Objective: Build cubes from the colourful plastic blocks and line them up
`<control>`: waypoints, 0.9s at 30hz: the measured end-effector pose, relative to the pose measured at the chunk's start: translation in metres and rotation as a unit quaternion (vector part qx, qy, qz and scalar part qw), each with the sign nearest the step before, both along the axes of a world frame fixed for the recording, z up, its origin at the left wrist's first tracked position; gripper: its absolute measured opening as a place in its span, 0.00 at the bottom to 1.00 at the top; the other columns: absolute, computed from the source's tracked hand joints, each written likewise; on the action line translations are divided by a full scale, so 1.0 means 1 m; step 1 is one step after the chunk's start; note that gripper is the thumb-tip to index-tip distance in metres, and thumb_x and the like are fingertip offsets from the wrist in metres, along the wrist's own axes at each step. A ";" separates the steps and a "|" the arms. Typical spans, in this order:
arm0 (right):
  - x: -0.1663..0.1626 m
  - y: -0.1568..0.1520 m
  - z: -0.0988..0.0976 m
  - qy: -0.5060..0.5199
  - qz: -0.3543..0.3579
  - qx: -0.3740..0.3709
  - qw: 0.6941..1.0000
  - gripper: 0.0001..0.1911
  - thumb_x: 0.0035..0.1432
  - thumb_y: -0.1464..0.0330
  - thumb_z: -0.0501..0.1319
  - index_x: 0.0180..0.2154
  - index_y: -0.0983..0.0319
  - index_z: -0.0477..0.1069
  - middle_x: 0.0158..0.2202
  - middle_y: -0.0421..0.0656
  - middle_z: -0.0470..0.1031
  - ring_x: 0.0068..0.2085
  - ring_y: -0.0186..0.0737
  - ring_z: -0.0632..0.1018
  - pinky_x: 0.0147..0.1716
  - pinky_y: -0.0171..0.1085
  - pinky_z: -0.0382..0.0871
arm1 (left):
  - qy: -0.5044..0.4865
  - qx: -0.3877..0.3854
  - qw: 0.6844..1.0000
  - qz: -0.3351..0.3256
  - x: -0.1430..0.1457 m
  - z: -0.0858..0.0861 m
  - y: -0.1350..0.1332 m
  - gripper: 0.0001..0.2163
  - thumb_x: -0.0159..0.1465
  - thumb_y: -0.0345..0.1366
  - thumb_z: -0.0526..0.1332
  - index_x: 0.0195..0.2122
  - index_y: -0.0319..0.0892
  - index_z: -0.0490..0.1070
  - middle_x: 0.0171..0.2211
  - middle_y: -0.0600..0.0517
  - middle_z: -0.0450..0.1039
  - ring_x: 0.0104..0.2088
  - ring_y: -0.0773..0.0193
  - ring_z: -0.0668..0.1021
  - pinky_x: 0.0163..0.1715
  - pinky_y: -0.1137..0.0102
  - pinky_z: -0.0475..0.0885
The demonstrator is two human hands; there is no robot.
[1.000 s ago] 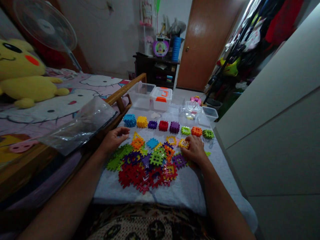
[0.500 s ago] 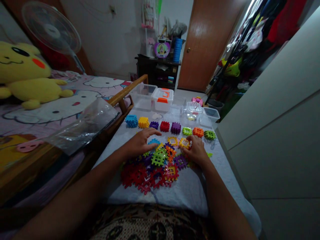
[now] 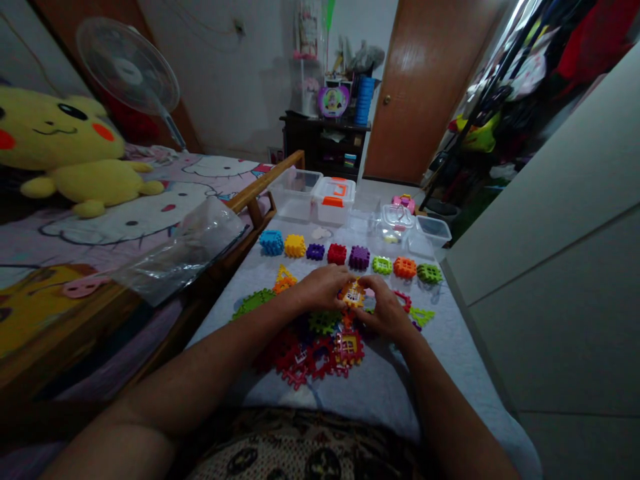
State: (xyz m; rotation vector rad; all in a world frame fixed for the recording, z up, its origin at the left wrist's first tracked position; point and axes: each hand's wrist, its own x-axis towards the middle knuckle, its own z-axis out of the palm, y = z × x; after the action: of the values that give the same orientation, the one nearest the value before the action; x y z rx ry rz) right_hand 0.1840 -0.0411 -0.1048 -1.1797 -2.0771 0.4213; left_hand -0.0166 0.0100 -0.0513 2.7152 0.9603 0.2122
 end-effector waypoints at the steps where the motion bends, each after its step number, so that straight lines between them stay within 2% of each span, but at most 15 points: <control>1: 0.000 0.000 0.000 -0.002 0.003 0.006 1.000 0.23 0.55 0.66 0.64 0.52 0.59 0.63 0.49 0.49 0.71 0.50 0.48 0.73 0.51 0.50 0.69 | 0.008 0.010 1.000 -0.001 0.000 0.000 0.000 0.21 0.56 0.37 0.67 0.51 0.43 0.70 0.48 0.46 0.74 0.48 0.55 0.75 0.48 0.64 0.69; 12: -0.003 0.002 -0.008 0.002 -0.007 0.040 0.999 0.25 0.57 0.67 0.62 0.56 0.57 0.62 0.52 0.49 0.70 0.55 0.50 0.72 0.55 0.54 0.67 | 0.057 0.080 0.995 0.028 0.012 0.000 -0.009 0.20 0.54 0.42 0.67 0.48 0.42 0.71 0.44 0.44 0.74 0.46 0.50 0.74 0.45 0.59 0.67; 16: -0.002 0.001 -0.005 0.004 -0.029 0.063 0.998 0.27 0.58 0.64 0.63 0.58 0.57 0.60 0.55 0.51 0.67 0.58 0.52 0.69 0.58 0.55 0.65 | 0.047 0.090 0.994 0.038 0.000 0.003 0.001 0.20 0.54 0.41 0.67 0.47 0.42 0.71 0.45 0.44 0.73 0.47 0.50 0.74 0.48 0.59 0.66; 19: 0.003 -0.001 0.001 0.009 -0.062 0.063 0.996 0.29 0.58 0.63 0.63 0.59 0.58 0.59 0.57 0.52 0.65 0.59 0.53 0.68 0.57 0.55 0.66 | 0.047 0.087 0.992 0.079 -0.030 0.012 0.029 0.20 0.53 0.36 0.66 0.48 0.41 0.72 0.48 0.44 0.72 0.49 0.51 0.73 0.49 0.61 0.66; 23: 0.008 0.000 0.004 0.023 -0.093 0.051 0.994 0.27 0.59 0.63 0.61 0.59 0.57 0.60 0.56 0.52 0.66 0.56 0.53 0.70 0.56 0.56 0.67 | 0.083 0.070 0.980 0.166 -0.086 0.023 0.088 0.24 0.50 0.39 0.67 0.50 0.40 0.72 0.50 0.43 0.70 0.52 0.49 0.71 0.53 0.62 0.64; 27: 0.008 0.003 0.000 0.029 -0.095 0.046 0.994 0.27 0.59 0.63 0.60 0.60 0.57 0.61 0.56 0.52 0.66 0.55 0.52 0.71 0.54 0.56 0.68 | 0.133 0.032 0.970 0.200 -0.118 0.022 0.134 0.28 0.47 0.40 0.68 0.50 0.39 0.73 0.50 0.43 0.71 0.53 0.48 0.71 0.55 0.62 0.61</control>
State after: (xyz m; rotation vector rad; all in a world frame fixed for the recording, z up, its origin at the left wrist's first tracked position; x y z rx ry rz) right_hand 0.1921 -0.0384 -0.1043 -1.2804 -1.8936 0.2628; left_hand -0.1347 0.1440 -0.0297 2.6219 1.6014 -0.0543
